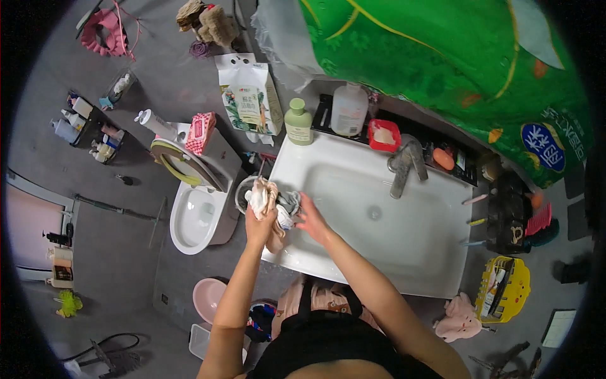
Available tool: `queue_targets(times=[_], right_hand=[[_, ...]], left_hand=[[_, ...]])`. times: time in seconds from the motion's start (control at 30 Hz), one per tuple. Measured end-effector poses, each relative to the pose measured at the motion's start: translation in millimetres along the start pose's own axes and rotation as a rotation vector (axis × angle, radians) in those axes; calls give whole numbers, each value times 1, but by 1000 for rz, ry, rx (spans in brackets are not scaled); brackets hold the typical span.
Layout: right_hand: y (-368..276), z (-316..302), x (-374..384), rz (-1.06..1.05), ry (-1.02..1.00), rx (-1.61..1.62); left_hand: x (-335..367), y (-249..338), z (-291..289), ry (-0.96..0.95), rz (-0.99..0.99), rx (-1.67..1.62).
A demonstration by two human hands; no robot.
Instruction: The person hand-washes and wrings out various clothing items in a sink, placing them into a basin. The person then carries the basin away and wrings out the remaining garments over the sink.
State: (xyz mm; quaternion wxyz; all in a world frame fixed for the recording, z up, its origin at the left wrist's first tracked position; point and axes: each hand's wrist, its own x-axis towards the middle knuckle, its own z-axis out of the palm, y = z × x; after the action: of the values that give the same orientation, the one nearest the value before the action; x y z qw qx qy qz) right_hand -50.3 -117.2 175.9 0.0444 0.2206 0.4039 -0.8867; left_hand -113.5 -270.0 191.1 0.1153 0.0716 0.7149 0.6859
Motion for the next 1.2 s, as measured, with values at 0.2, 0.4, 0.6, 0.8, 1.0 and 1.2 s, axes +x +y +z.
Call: queue_targets(times=[0.2, 0.4, 0.6, 0.8, 1.0, 1.2], right_hand=[[40, -6, 96, -330, 160, -538], [26, -25, 110, -457, 327, -979], [10, 0, 65, -708, 45, -1444], [19, -49, 95, -455, 120, -985], [20, -27, 84, -236, 370, -662], [27, -31, 82, -260, 500, -401]], left_hand=[[0, -54, -43, -33, -245, 363], [-3, -39, -37, 103, -13, 667], [1, 2, -33, -5, 482, 867], [9, -27, -21, -12, 395, 707], [-3, -47, -51, 258, 280, 528], [-19, -46, -57, 328, 170, 298]])
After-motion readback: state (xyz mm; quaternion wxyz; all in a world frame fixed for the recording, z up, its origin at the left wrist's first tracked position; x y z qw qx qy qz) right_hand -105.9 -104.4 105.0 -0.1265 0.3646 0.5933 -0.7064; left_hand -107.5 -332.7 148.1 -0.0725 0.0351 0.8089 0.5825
